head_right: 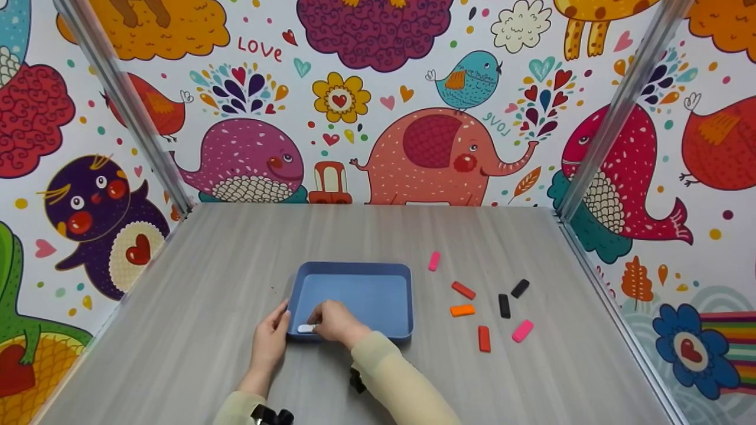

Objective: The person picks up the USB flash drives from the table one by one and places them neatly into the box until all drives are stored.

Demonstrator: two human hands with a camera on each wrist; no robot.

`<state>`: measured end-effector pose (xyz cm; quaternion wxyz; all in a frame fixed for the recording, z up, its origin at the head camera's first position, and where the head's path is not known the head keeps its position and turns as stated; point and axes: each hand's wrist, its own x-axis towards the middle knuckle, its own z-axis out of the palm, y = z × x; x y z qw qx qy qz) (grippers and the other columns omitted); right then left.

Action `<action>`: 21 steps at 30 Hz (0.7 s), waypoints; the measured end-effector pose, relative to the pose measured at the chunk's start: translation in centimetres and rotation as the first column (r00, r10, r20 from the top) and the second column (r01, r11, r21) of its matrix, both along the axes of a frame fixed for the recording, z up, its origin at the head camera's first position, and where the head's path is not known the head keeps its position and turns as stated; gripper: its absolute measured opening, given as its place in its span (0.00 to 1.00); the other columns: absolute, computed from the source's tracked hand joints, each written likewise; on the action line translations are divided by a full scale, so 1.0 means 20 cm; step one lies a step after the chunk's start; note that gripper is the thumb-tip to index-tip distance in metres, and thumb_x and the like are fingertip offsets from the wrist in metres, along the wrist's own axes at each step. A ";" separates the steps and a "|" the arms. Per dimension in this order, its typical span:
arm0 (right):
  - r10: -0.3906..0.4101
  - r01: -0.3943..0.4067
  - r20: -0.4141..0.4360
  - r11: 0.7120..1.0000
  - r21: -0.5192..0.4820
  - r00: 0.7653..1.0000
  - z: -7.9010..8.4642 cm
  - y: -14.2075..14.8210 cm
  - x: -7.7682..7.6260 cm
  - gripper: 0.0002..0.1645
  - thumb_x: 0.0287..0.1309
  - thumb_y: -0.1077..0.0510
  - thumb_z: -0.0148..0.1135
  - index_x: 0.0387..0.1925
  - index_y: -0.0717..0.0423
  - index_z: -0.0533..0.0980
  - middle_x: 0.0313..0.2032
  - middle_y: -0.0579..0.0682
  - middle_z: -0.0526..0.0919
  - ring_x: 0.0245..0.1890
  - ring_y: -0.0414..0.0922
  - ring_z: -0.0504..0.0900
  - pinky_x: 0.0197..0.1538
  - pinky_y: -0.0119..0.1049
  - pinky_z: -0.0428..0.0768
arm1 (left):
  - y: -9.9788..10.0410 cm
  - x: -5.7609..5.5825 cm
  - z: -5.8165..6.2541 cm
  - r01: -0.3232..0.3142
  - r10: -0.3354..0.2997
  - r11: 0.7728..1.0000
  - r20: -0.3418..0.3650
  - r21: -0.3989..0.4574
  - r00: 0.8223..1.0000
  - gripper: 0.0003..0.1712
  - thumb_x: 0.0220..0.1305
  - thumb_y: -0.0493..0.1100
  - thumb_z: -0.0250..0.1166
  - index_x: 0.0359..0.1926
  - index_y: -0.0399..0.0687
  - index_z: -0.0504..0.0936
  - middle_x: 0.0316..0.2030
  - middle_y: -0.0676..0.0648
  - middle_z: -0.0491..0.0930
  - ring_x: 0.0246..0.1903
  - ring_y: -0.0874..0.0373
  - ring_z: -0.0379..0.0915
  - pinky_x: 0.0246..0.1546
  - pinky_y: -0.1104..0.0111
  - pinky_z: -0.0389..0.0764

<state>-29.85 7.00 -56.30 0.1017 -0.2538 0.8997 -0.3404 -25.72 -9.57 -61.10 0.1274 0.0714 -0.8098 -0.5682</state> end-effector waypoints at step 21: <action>-0.011 0.012 0.040 1.000 -0.016 0.999 -0.02 0.00 -0.02 0.08 0.54 0.70 0.71 0.37 0.61 0.89 0.34 0.54 0.91 0.29 0.35 0.77 0.35 0.29 0.82 | 0.00 0.00 0.01 0.001 -0.001 1.000 -0.005 0.003 1.000 0.22 0.77 0.40 0.57 0.68 0.38 0.77 0.62 0.34 0.80 0.63 0.40 0.77 0.61 0.48 0.81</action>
